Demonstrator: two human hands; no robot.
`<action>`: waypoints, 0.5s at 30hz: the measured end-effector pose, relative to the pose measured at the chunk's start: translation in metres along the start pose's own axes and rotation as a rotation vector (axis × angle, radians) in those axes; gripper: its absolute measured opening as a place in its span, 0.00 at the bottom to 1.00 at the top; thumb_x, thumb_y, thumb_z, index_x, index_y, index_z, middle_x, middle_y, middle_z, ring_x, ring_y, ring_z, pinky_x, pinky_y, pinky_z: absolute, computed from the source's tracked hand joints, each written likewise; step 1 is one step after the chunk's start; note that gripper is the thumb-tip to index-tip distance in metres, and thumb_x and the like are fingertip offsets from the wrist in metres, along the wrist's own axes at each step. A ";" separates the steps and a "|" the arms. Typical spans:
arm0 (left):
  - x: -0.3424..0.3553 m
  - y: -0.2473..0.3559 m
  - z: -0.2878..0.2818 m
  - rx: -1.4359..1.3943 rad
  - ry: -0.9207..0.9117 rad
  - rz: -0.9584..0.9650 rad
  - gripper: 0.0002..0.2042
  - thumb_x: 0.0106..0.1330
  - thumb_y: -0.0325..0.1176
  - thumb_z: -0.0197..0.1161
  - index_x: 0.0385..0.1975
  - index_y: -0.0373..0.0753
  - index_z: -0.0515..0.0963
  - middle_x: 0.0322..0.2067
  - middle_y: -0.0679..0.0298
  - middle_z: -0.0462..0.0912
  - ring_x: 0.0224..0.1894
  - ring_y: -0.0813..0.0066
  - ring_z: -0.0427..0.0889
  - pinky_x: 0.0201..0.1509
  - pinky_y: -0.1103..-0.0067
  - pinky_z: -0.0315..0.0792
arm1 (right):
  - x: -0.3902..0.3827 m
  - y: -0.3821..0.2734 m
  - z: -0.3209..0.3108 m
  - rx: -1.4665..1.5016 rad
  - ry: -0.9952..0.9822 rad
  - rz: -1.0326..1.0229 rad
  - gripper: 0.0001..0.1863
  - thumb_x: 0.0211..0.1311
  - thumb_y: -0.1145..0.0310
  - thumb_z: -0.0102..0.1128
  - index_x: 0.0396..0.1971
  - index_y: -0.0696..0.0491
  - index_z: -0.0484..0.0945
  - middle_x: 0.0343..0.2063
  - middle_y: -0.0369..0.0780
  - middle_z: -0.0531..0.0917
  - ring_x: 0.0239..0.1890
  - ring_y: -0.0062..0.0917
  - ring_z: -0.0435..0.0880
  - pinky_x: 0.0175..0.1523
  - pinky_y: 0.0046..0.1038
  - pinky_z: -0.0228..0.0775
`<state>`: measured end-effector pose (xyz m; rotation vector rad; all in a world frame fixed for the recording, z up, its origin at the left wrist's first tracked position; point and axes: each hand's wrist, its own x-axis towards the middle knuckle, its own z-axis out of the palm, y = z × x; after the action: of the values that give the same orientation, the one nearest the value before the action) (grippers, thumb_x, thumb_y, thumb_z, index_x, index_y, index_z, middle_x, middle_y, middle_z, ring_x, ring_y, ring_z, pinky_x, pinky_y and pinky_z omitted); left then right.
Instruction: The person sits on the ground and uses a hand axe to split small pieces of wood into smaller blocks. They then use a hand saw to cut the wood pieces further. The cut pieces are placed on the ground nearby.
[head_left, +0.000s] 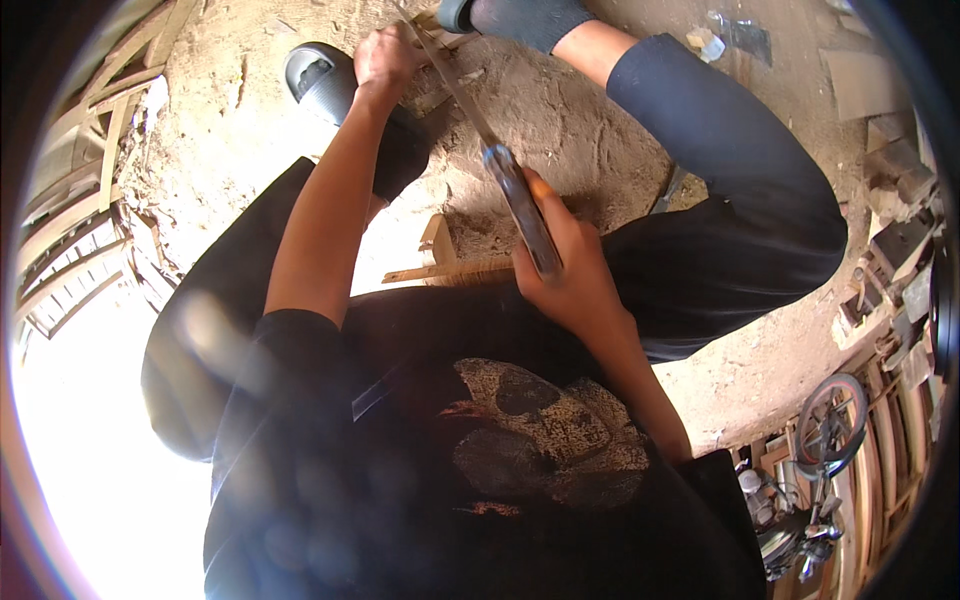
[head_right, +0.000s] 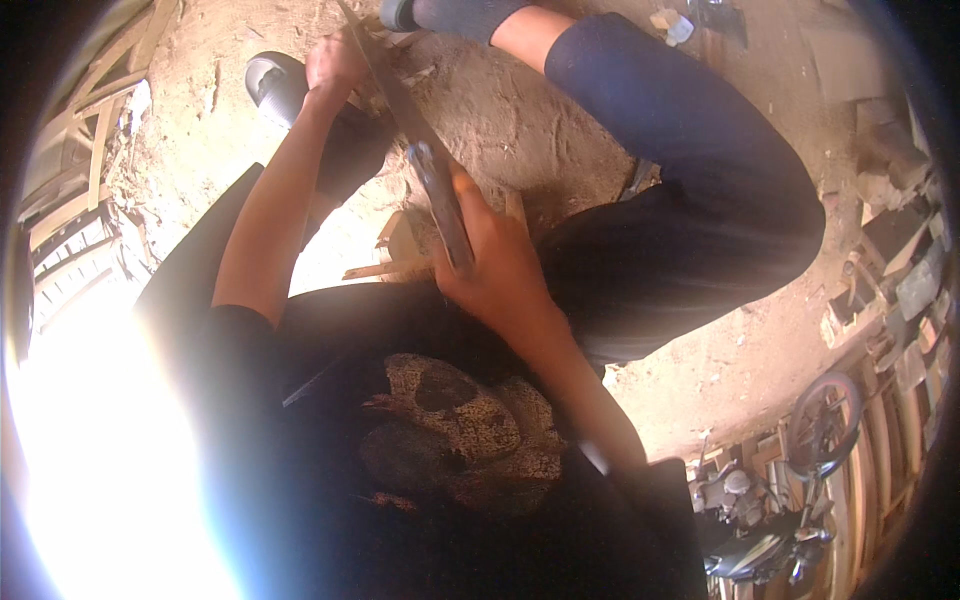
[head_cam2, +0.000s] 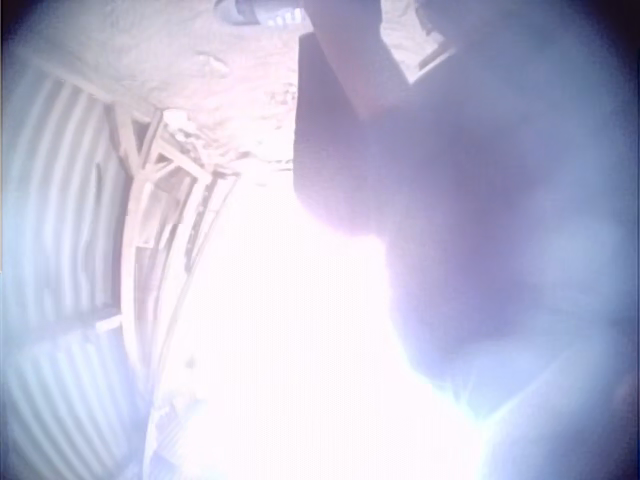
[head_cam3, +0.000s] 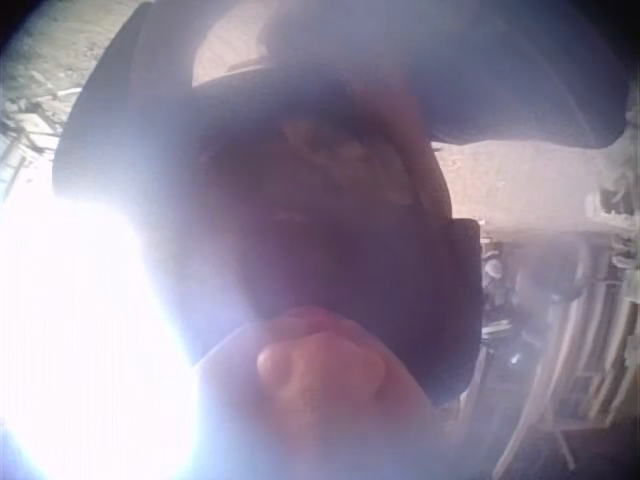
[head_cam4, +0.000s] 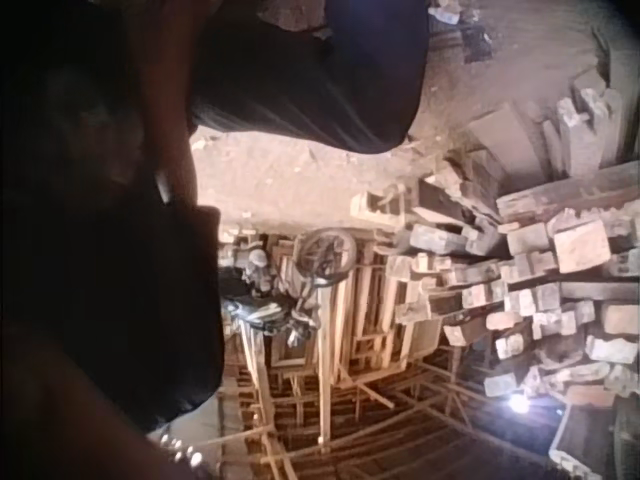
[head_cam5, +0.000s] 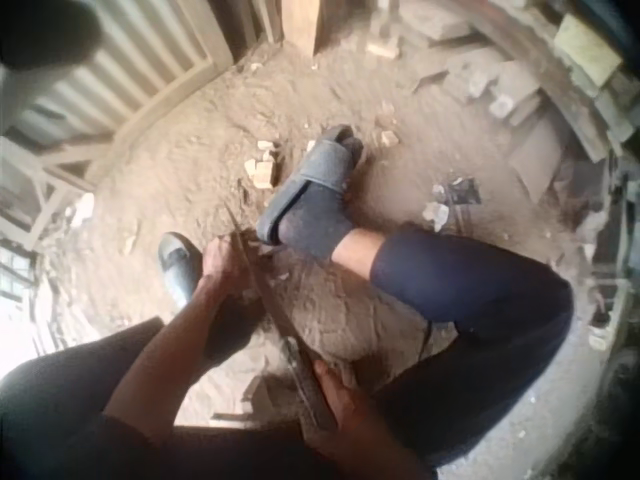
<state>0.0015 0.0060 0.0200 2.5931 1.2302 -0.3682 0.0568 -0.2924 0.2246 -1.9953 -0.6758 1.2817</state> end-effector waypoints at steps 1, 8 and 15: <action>-0.002 -0.001 -0.002 -0.003 0.009 0.003 0.27 0.45 0.58 0.72 0.35 0.40 0.81 0.32 0.52 0.85 0.38 0.57 0.85 0.44 0.67 0.78 | 0.011 -0.003 0.003 -0.040 -0.019 -0.014 0.32 0.54 0.80 0.50 0.63 0.59 0.62 0.28 0.51 0.80 0.28 0.38 0.84 0.37 0.28 0.73; -0.006 0.007 -0.007 0.036 -0.024 -0.032 0.28 0.44 0.58 0.73 0.37 0.42 0.82 0.33 0.53 0.85 0.39 0.58 0.85 0.46 0.68 0.77 | -0.027 0.001 -0.006 0.118 0.034 0.006 0.30 0.52 0.79 0.52 0.60 0.60 0.65 0.32 0.54 0.80 0.34 0.42 0.82 0.42 0.33 0.73; -0.002 0.003 -0.005 0.072 -0.009 -0.003 0.26 0.46 0.58 0.72 0.37 0.43 0.82 0.34 0.55 0.85 0.39 0.60 0.85 0.45 0.70 0.78 | -0.023 0.000 -0.007 0.136 0.028 0.023 0.29 0.53 0.78 0.53 0.59 0.60 0.66 0.33 0.53 0.81 0.35 0.40 0.83 0.44 0.32 0.73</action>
<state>0.0027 0.0043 0.0258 2.6467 1.2392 -0.4323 0.0539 -0.3104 0.2401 -1.9115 -0.5398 1.2761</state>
